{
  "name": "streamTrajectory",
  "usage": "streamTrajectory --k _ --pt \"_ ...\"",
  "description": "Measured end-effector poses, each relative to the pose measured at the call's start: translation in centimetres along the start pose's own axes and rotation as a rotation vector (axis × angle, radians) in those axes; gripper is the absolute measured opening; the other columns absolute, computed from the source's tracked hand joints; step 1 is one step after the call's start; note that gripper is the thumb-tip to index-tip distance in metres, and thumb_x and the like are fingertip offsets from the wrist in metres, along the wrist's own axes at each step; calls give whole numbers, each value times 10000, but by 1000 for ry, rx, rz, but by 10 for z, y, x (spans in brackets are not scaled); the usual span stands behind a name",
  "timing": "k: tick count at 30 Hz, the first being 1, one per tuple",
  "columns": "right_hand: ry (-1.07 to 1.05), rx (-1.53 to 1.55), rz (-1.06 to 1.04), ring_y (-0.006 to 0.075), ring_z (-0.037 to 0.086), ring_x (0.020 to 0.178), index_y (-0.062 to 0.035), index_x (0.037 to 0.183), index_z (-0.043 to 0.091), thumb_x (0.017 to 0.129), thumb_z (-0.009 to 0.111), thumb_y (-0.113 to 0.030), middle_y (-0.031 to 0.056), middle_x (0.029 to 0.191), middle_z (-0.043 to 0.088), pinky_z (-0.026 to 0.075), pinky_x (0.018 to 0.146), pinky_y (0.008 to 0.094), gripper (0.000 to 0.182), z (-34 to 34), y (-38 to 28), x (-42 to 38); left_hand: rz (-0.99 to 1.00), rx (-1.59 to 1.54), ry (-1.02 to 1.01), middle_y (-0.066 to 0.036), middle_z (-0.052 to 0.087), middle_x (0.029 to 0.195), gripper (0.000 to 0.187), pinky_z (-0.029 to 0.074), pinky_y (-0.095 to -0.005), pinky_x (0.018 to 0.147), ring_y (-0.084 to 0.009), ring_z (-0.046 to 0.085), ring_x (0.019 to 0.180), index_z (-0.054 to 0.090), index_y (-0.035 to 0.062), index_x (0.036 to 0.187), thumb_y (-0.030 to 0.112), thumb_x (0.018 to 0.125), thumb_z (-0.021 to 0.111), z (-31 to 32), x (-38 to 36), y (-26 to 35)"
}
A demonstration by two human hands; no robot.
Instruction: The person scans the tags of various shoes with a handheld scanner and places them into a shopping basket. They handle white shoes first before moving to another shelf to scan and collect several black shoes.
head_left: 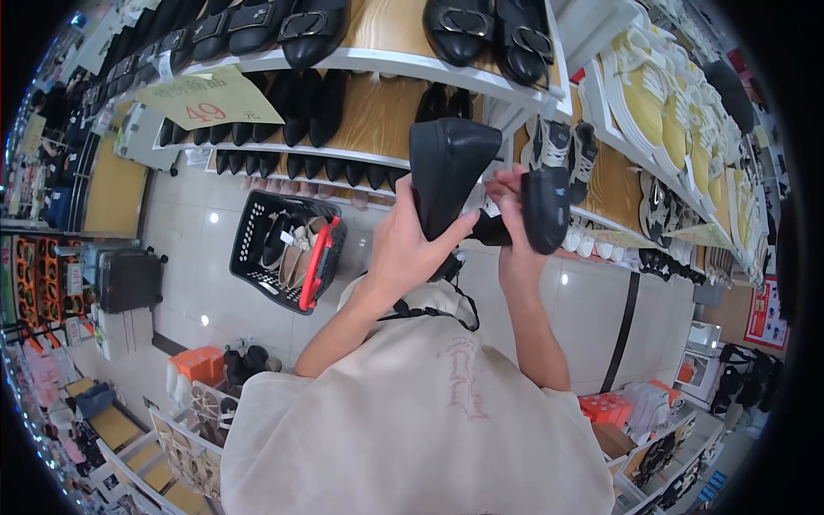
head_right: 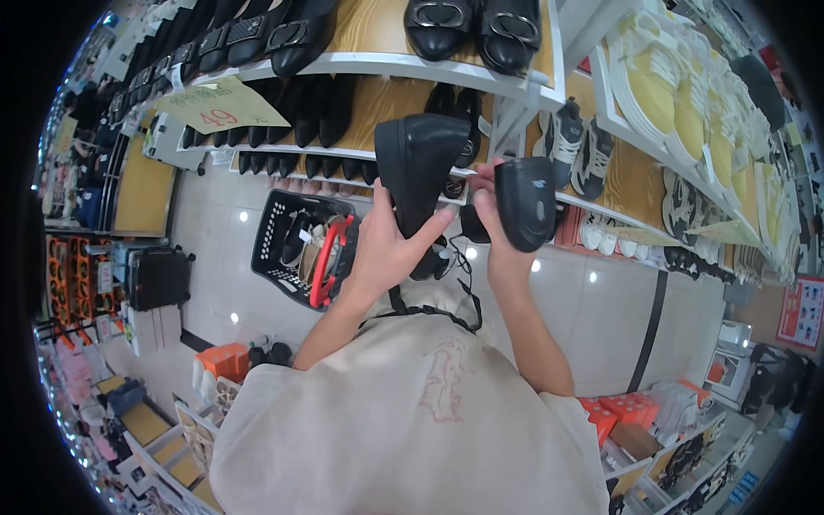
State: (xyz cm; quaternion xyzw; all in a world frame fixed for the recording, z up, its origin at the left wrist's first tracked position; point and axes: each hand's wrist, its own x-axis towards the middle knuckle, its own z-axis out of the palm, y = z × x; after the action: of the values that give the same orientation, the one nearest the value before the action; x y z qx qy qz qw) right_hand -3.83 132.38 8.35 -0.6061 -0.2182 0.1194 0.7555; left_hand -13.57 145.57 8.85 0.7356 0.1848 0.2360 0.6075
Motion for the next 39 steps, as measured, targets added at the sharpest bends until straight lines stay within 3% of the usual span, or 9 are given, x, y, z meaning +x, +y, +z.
streamTrajectory --k 6,8,12,14,19,22,27,30,39 --pt "79 58 -185 231 572 1216 25 1431 443 921 684 -105 170 1366 553 454 1049 400 579 49 -6 32 10 189 -62 -239 687 994 776 538 -435 769 -384 700 884 419 -52 1298 403 801 805 -32 26 -12" --pt "38 -53 -169 248 541 1269 16 1455 416 914 697 -122 175 1400 527 429 1077 420 625 55 -5 40 72 186 -152 -250 682 988 789 539 -448 767 -402 694 898 425 -54 1306 404 790 810 -43 31 -19" --pt "-107 136 -194 221 552 1227 11 1457 417 901 730 -140 165 1402 535 421 1065 379 656 68 8 48 82 114 -260 -279 658 1034 783 528 -474 771 -451 668 919 384 -60 1337 358 818 795 -56 44 -34" --pt "-48 -194 -150 211 571 1183 13 1443 424 889 741 -108 170 1356 573 435 1043 355 649 61 19 47 73 135 -254 -284 653 1044 778 526 -476 777 -460 663 924 378 -59 1340 352 825 791 -61 46 -37" --pt "-53 -87 -103 207 594 1146 15 1387 460 890 715 -28 158 1264 633 462 1006 341 560 84 14 54 81 132 -222 -239 670 1077 810 525 -439 782 -407 677 920 389 -39 1370 307 789 835 -72 54 -40" --pt "-70 -74 -112 208 602 1136 11 1352 477 900 686 10 162 1254 641 471 996 342 498 87 16 59 0 109 -307 -290 615 1167 899 510 -460 875 -442 641 1046 337 -55 1395 376 783 835 -86 59 -34" --pt "-225 -92 -149 242 614 1157 -27 1318 454 912 644 50 186 1271 630 480 1007 364 455 100 5 65 142 -162 -350 -215 517 1372 1059 376 -417 1112 -336 519 1299 244 -7 1514 327 739 884 -106 64 -43" --pt "-259 -25 -177 251 610 1169 -38 1319 452 918 639 45 187 1297 611 483 1015 377 451 106 1 65 236 -359 -240 -182 506 1390 1041 339 -419 1143 -305 494 1321 255 -1 1516 298 742 884 -105 74 -37" --pt "-242 50 -45 247 595 1195 -31 1363 452 924 650 14 174 1313 597 490 1018 377 483 108 0 74 271 -212 -178 -171 603 1247 774 496 -391 975 -287 634 1131 449 3 1369 222 756 868 -103 90 -44"
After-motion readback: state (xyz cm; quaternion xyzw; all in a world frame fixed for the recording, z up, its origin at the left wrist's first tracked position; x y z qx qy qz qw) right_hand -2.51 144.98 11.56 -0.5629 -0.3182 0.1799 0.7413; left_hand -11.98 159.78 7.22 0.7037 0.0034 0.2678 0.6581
